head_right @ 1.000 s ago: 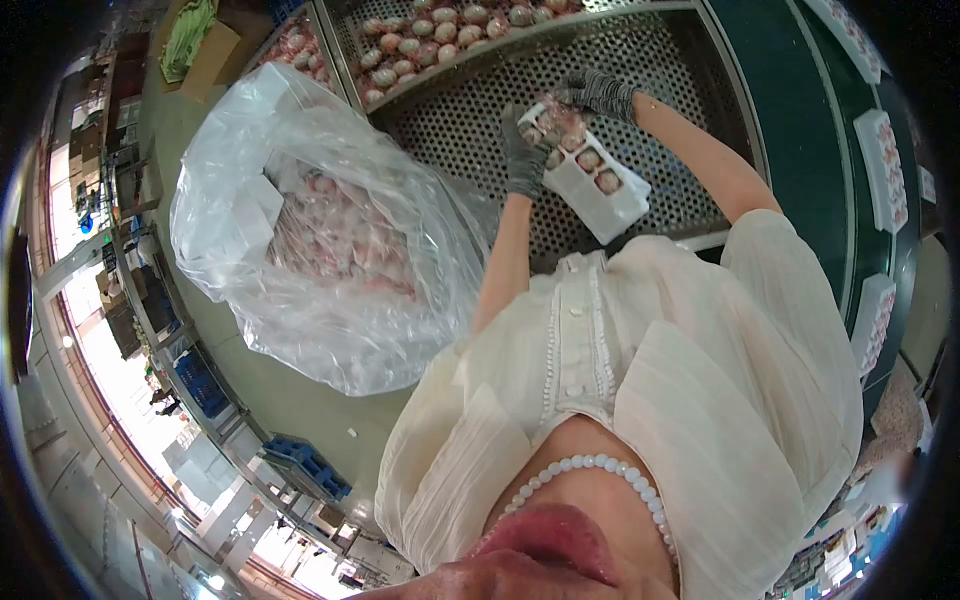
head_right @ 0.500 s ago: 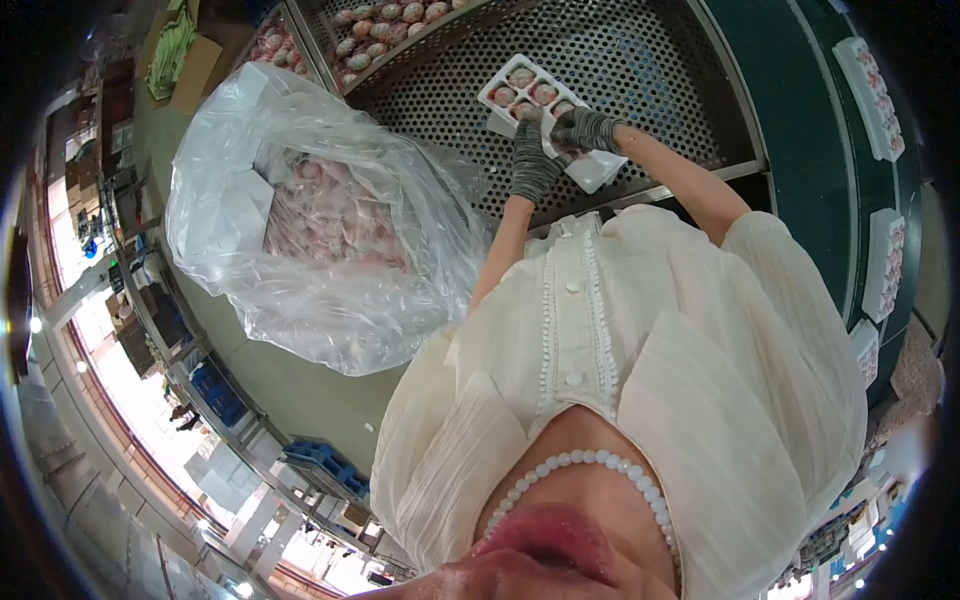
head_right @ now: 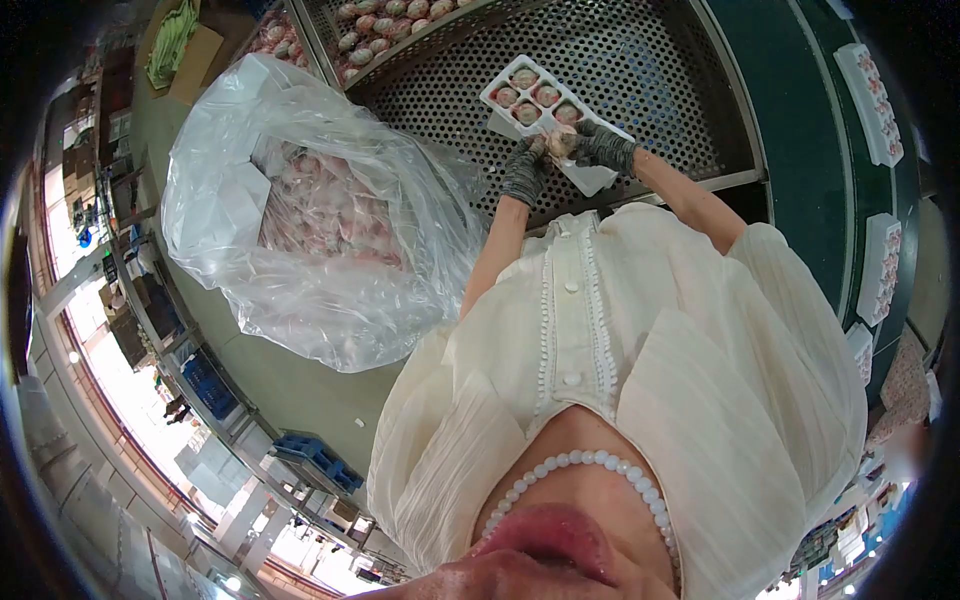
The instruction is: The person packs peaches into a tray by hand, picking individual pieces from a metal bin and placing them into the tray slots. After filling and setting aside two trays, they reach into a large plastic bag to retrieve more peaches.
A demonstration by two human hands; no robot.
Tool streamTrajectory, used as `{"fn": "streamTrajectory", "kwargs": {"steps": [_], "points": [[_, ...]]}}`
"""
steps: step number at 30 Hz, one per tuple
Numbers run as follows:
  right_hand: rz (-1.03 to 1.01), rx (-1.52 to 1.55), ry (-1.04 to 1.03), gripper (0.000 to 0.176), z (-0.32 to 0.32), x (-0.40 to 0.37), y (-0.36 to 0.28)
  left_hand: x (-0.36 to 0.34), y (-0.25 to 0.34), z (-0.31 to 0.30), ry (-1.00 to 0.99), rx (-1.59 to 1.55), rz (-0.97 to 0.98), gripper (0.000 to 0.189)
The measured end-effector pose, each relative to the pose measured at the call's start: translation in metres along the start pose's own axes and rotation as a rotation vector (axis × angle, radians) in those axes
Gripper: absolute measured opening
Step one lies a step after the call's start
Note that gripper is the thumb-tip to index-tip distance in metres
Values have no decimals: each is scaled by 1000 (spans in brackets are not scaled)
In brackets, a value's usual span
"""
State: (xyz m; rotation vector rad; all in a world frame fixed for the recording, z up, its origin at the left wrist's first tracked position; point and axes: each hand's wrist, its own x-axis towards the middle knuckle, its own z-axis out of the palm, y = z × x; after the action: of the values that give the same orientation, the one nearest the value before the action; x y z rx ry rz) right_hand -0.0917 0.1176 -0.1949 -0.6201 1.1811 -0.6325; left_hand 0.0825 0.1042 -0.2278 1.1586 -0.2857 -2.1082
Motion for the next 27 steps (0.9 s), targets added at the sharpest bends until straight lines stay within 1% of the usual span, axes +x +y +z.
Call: {"fn": "streamTrajectory", "kwargs": {"steps": [1, 2, 3, 5, 6, 7, 9, 10, 11, 13, 14, 16, 17, 18, 19, 21, 22, 23, 24, 25, 26, 27], "points": [[32, 183, -60, 45, -1, 1, 5, 6, -2, -2, 61, 152, 51, 9], [5, 206, -32, 45, 0, 4, 6, 10, -4, -5, 122, 306, 101, 9], [6, 207, -34, 45, 0, 9, 6, 15, -7, -9, 124, 306, 101, 9], [-57, -340, 199, 47, 1, 22, 2, 19, -7, -9, 171, 836, 395, 10], [-397, -437, 320, 49, 9, 25, 5, 20, -6, -5, 256, 1050, 433, 14], [-397, -438, 321, 49, 11, 31, 3, 20, -4, 1, 254, 1049, 433, 14], [-477, -968, 503, 53, 22, 35, -17, 12, 7, 25, 445, 1482, 533, 17], [-559, -1092, 503, 48, 26, 35, -22, 10, 14, 31, 442, 1593, 400, 19], [-555, -1093, 503, 48, 28, 36, -24, 15, 11, 25, 440, 1592, 397, 19], [-702, -1194, 371, 48, 31, 38, -24, 24, -3, 2, 407, 1679, 543, 20], [-637, -1205, 309, 49, 30, 43, -20, 26, -4, -1, 410, 1677, 540, 20], [-644, -1214, 332, 48, 29, 48, -7, 26, -5, -7, 302, 1869, 558, 16], [-652, -1223, 360, 48, 29, 51, -1, 21, -4, -7, 304, 1869, 552, 16], [-448, -1292, 223, 45, 35, 38, -23, 17, -1, -2, 313, 1806, 538, 18], [-450, -1297, 220, 45, 39, 35, -31, 12, 1, 2, 321, 1742, 525, 21], [-636, -1157, 372, 42, 37, 37, -13, 6, 3, 6, 318, 1748, 505, 22], [-649, -1168, 385, 41, 35, 40, -8, 4, 4, 7, 313, 1736, 426, 22], [-644, -1169, 384, 41, 32, 44, -6, 3, 2, 8, 308, 1724, 348, 22], [-636, -1196, 337, 41, 29, 50, -4, 4, -4, 7, 307, 1723, 344, 22], [-631, -1221, 290, 40, 27, 54, -1, 5, -14, 6, 335, 1680, 379, 23], [-635, -1216, 291, 40, 29, 53, -3, 4, -15, 7, 365, 1640, 418, 23], [-617, -1230, 265, 37, 29, 53, -7, 3, -16, 6, 366, 1645, 421, 23]]}}
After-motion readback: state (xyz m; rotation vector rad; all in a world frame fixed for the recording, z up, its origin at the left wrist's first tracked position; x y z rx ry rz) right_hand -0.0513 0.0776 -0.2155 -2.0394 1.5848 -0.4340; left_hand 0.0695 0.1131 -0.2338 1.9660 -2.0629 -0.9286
